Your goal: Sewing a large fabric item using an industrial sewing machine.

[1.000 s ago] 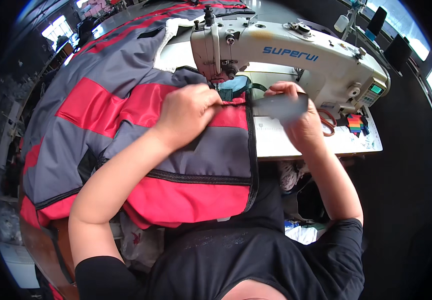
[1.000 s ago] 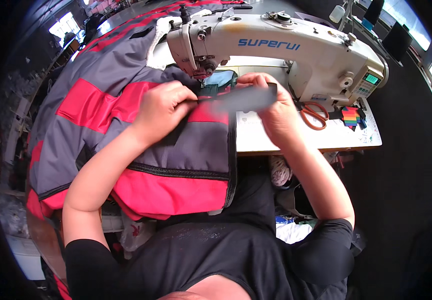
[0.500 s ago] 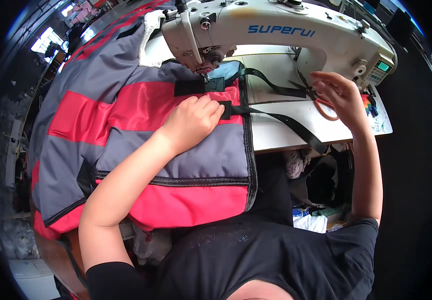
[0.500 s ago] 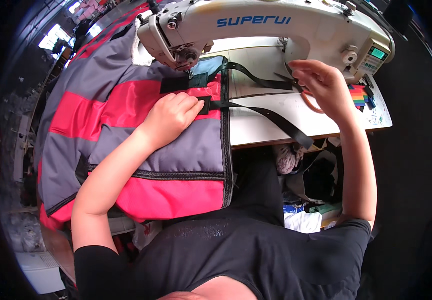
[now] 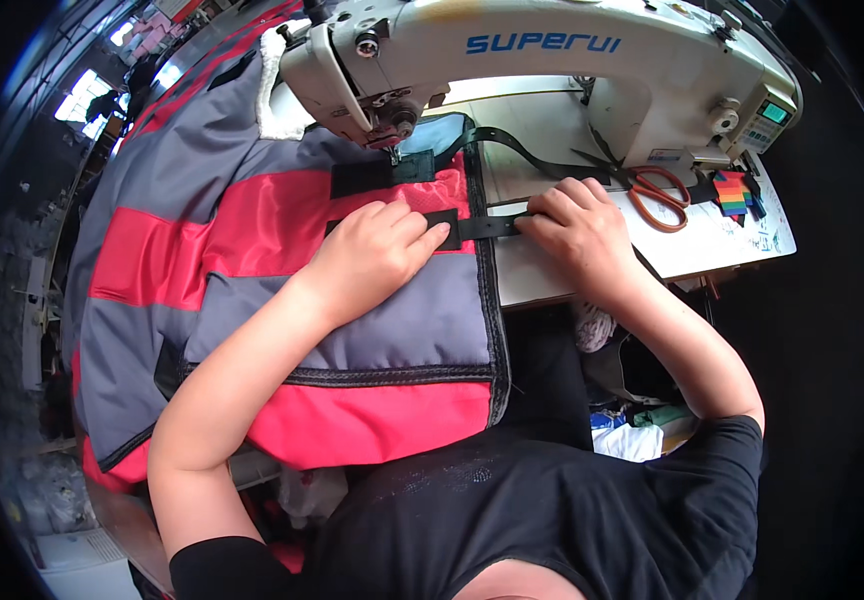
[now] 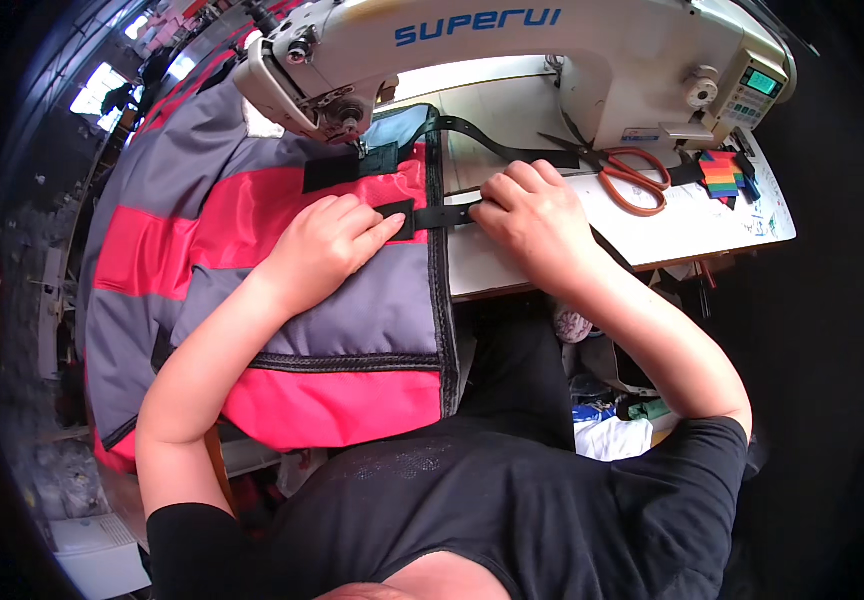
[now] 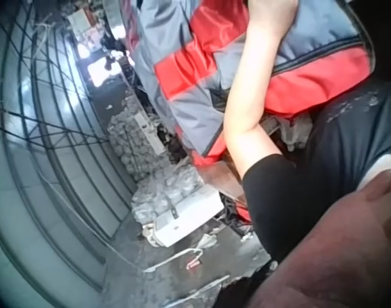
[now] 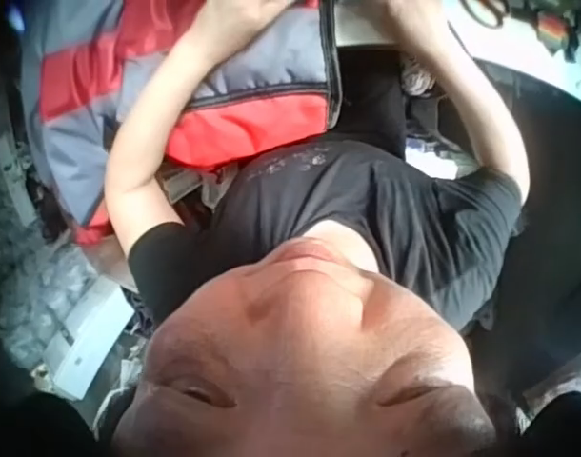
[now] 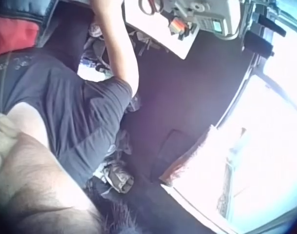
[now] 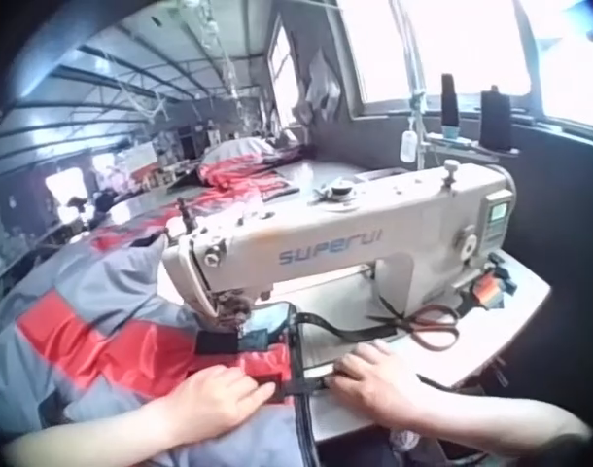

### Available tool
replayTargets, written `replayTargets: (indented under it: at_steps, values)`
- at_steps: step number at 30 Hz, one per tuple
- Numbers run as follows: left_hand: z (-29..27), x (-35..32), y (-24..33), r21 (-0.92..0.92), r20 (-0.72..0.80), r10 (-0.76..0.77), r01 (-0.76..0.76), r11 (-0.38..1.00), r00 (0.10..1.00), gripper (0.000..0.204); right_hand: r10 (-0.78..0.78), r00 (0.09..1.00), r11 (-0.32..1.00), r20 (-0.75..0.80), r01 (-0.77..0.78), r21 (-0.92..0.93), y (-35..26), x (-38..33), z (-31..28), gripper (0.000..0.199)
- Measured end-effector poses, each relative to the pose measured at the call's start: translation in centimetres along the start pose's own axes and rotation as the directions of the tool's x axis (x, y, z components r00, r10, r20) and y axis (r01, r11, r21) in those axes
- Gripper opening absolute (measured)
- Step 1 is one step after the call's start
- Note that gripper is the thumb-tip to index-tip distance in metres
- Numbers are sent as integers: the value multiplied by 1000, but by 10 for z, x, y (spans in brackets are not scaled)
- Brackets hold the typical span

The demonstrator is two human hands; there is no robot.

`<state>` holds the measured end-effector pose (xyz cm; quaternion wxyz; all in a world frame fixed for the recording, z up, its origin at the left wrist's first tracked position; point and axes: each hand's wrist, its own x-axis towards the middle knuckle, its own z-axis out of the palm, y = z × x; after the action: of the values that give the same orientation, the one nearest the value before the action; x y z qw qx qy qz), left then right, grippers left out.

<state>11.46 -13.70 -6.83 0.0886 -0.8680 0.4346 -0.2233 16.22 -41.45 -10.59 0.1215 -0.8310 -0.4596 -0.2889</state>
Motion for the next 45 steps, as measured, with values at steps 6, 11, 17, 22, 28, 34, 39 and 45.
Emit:
replayTargets:
  at_steps: [6,11,17,22,28,34,39,45]
  values:
    - [-6,-13,-1,-22,-1,-53,53,998,999,29,-1,1000,992,-16,3,122,-4,-6,4,25]
    - [-11,-19,-3,-61,68,-93,98,993,993,30,-25,1000,982,-13,27,185,-3,-6,5,26]
    - [-11,-22,-4,-120,67,-112,119,986,992,31,-91,996,970,-3,90,226,-2,-4,3,25]
    - [-9,-26,-4,-154,70,-131,140,978,989,35,-135,991,959,1,130,252,-2,-3,2,26]
    - [-6,-29,-2,-158,46,-142,147,976,989,36,-147,989,962,13,139,237,-3,-2,2,28]
    - [-5,-31,0,-92,49,-118,122,988,992,36,-145,989,967,38,133,219,-3,-1,0,33]
    - [-4,-31,0,-70,-7,-111,110,991,994,32,-145,988,966,44,132,221,-3,-1,1,33]
    - [-7,-31,1,-105,10,-116,116,988,993,30,-136,988,956,76,110,272,-4,7,-5,33]
